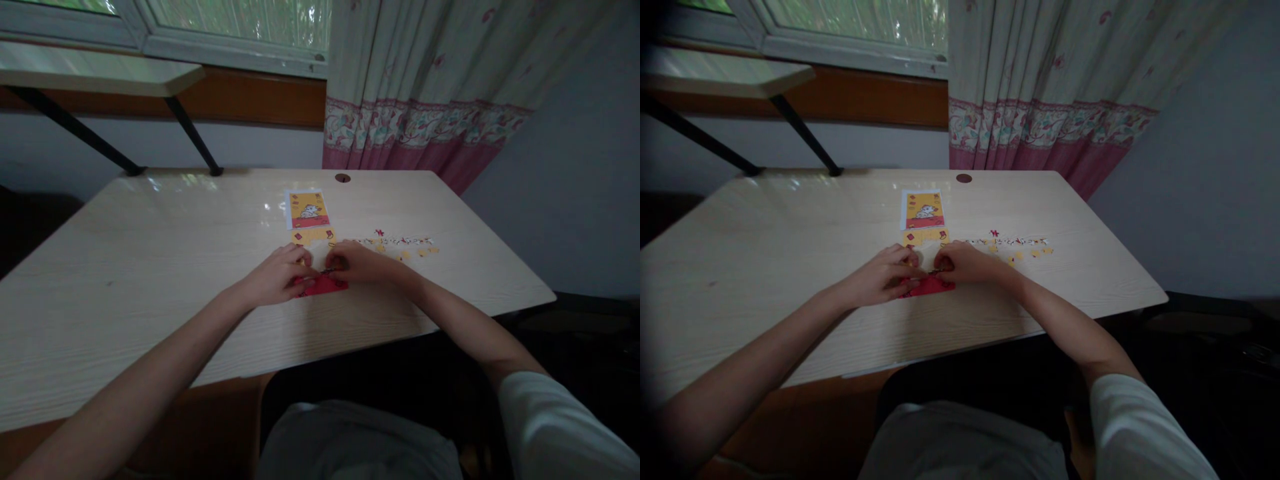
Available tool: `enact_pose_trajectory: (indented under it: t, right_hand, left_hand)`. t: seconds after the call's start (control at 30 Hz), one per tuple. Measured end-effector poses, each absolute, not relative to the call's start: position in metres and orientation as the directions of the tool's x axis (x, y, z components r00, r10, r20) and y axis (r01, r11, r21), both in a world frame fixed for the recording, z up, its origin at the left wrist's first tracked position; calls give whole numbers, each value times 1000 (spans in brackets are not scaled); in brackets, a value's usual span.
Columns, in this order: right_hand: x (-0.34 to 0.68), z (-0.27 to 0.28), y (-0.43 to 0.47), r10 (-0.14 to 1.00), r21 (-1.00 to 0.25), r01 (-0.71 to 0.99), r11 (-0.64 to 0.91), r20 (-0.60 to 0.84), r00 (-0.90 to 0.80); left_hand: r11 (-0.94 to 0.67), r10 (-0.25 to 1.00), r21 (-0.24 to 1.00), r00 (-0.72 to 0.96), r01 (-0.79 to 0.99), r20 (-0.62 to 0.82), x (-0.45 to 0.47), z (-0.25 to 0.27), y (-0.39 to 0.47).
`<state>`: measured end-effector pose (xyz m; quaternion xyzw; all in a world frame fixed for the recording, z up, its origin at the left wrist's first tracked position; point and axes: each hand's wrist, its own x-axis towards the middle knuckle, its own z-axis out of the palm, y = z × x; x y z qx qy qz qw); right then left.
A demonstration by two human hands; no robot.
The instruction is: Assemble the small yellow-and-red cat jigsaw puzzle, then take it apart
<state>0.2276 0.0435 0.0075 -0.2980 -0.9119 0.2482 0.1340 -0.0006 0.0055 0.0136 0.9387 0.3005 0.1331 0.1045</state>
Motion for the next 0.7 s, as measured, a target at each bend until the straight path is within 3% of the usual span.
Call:
enact_pose_trajectory:
  t: [0.37,0.7]
  right_hand:
    - [233,12,43,587,-719,388,576,34,-809]
    - [238,12,49,486,-626,306,717,135,-863]
  left_hand:
    - [-795,597,256,785,551,166,-2,12,6]
    - [-800,589,277,787,533,187,-3,10,7]
